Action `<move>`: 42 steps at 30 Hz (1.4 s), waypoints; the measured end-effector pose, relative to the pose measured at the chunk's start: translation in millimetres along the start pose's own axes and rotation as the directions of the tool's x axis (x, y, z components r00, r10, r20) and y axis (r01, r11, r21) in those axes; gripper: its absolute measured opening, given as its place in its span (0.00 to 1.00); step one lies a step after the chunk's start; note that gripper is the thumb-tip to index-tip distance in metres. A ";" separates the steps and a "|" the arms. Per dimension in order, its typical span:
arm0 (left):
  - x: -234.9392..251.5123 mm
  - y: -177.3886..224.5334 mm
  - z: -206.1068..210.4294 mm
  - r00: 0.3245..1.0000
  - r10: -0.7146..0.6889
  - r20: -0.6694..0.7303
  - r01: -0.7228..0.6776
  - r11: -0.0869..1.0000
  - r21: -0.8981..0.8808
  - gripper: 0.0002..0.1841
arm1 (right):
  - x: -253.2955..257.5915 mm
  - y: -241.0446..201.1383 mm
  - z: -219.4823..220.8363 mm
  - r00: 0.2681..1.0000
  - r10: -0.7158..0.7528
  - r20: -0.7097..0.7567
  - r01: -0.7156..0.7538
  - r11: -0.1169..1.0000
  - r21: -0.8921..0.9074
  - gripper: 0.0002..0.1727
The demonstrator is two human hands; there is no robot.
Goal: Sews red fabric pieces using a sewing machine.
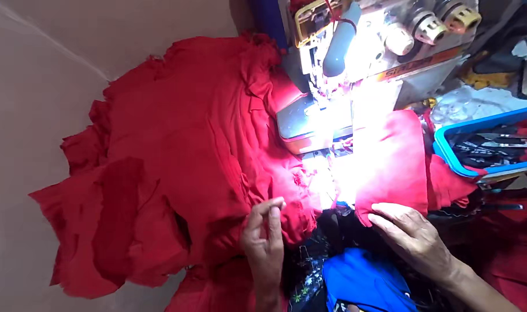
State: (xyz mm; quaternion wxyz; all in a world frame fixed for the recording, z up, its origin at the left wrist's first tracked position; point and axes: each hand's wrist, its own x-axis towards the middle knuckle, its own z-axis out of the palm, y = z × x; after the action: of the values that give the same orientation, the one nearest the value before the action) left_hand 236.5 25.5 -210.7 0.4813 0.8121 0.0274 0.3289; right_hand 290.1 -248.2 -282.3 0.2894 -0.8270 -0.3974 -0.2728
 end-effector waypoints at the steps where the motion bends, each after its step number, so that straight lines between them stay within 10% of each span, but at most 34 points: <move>1: -12.0 2.7 4.3 1.000 -0.029 0.005 0.029 0.999 -0.030 0.11 | -3.0 1.4 -1.9 1.000 -0.006 0.002 0.006 1.000 0.021 0.11; 13: -44.4 18.6 40.3 0.962 -0.045 0.269 0.077 0.991 -0.111 0.09 | 9.7 0.8 -23.5 0.973 0.174 0.149 -0.220 0.893 0.393 0.11; 17: -16.0 37.2 59.2 0.695 -0.035 0.718 0.344 0.893 -0.290 0.26 | 30.6 -2.8 -52.1 0.959 0.277 0.050 -0.266 0.833 0.485 0.11; 20: 29.7 55.6 99.6 0.578 -0.336 0.744 0.666 0.721 -0.192 0.22 | 47.7 -5.5 -69.1 0.978 0.208 -0.028 -0.172 0.868 0.466 0.13; 23: 63.0 48.1 118.6 0.649 -0.488 0.584 0.571 0.819 0.049 0.20 | 53.9 -5.3 -72.2 0.993 0.103 -0.061 -0.070 0.913 0.402 0.13; 31: 70.1 44.3 141.9 0.881 -0.291 0.372 0.267 0.957 0.116 0.13 | 45.7 7.7 -73.3 0.992 0.119 -0.044 -0.087 0.891 0.445 0.14; 42: 84.7 84.8 133.6 0.956 -0.019 0.293 0.168 0.855 -0.491 0.08 | 127.9 16.0 -84.0 0.943 0.228 -0.243 -0.089 0.876 0.474 0.08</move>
State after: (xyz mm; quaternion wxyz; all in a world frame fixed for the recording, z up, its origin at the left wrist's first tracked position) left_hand 354.5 -91.3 -142.7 0.6936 0.6911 -0.0886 0.1830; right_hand 353.0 -251.0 -141.9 0.5524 -0.7163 -0.3334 -0.2658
